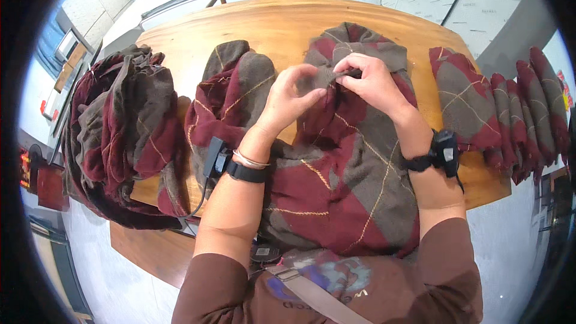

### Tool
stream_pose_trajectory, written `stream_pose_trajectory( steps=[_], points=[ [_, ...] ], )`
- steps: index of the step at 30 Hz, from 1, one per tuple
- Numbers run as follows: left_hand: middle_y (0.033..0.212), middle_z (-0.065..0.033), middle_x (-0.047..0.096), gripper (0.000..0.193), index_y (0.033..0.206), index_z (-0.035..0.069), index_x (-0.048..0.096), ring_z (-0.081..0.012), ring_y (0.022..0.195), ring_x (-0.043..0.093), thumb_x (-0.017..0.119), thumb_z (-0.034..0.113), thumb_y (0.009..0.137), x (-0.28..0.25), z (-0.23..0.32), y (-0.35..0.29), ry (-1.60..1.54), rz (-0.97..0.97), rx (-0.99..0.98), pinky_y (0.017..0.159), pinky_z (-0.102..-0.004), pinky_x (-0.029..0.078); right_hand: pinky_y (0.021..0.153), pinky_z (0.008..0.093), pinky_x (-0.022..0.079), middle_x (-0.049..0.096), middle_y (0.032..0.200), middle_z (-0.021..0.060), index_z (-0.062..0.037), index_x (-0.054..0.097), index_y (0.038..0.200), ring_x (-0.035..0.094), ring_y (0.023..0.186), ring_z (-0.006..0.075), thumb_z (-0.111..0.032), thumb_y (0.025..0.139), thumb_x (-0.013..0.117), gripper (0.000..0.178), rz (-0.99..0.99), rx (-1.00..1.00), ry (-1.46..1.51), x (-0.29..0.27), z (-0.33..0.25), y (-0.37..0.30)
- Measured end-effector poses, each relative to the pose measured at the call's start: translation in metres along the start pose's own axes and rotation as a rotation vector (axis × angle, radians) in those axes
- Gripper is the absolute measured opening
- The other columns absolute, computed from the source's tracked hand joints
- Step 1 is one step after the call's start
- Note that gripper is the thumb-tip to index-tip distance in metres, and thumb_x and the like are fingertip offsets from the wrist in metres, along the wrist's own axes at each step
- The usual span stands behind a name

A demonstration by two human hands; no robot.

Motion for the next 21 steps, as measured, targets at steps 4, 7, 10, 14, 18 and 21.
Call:
stream_pose_trajectory(
  steps=[4,7,10,14,18,21],
  points=[
    [0.092,-0.0127,0.065,0.023,0.099,0.005,0.065,-0.0204,0.086,0.062,0.070,0.013,0.079,0.021,0.008,0.001,0.061,-0.118,0.097,0.074,-0.0305,0.049,0.069,0.0268,0.047,0.062,0.078,0.0051,-0.0001,0.064,0.087,0.059,0.074,0.0118,-0.004,0.075,0.065,0.012,0.085,0.055,0.089,-0.008,0.013,-0.031],
    [0.095,-0.0019,0.063,0.017,0.101,-0.001,0.062,-0.0097,0.090,0.057,0.064,0.009,0.087,0.028,-0.018,-0.002,-0.042,-0.183,-0.180,0.080,-0.0256,0.046,0.068,0.0259,0.046,0.061,0.077,0.0028,0.0000,0.064,0.086,0.057,0.073,0.0092,-0.007,0.077,0.066,0.012,0.023,0.108,0.164,-0.004,0.029,-0.039],
    [0.090,0.0036,0.060,0.014,0.100,0.002,0.061,-0.0047,0.083,0.052,0.059,0.013,0.092,0.031,-0.022,-0.003,-0.360,-0.190,-0.302,0.075,-0.0218,0.043,0.066,0.0244,0.044,0.060,0.076,0.0001,0.0005,0.064,0.085,0.053,0.072,0.0063,-0.009,0.080,0.066,0.011,-0.090,0.200,0.237,-0.005,0.036,-0.038],
    [0.089,0.0041,0.060,0.014,0.100,0.006,0.061,-0.0049,0.082,0.054,0.055,0.018,0.095,0.030,-0.008,-0.006,-0.696,-0.232,-0.357,0.077,-0.0203,0.043,0.065,0.0216,0.040,0.054,0.075,-0.0061,-0.0016,0.061,0.086,0.047,0.073,0.0031,-0.012,0.083,0.065,0.011,-0.208,0.178,0.319,-0.003,0.031,-0.037],
    [0.092,0.0026,0.062,0.015,0.102,0.006,0.061,-0.0051,0.083,0.056,0.055,0.017,0.094,0.045,0.025,-0.022,-0.866,-0.578,-0.444,0.076,-0.0207,0.045,0.066,0.0219,0.040,0.054,0.074,-0.0060,-0.0019,0.061,0.084,0.048,0.073,0.0035,-0.013,0.084,0.064,0.012,-0.511,0.180,0.461,-0.011,0.021,-0.050],
    [0.094,0.0046,0.063,0.018,0.107,0.005,0.060,-0.0023,0.085,0.054,0.060,0.014,0.091,0.064,0.043,-0.043,-0.754,-0.911,-0.545,0.073,-0.0183,0.044,0.062,0.0221,0.038,0.052,0.071,-0.0065,-0.0032,0.060,0.082,0.046,0.069,0.0034,-0.013,0.084,0.063,0.010,-0.595,0.202,0.499,-0.030,0.024,-0.063]
  ],
)
Point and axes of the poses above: each hand's wrist, its own y-axis towards the middle knuckle, its own x-axis out of the palm, z = x × y, the point moved 8 cm from there along y, towards the middle knuckle
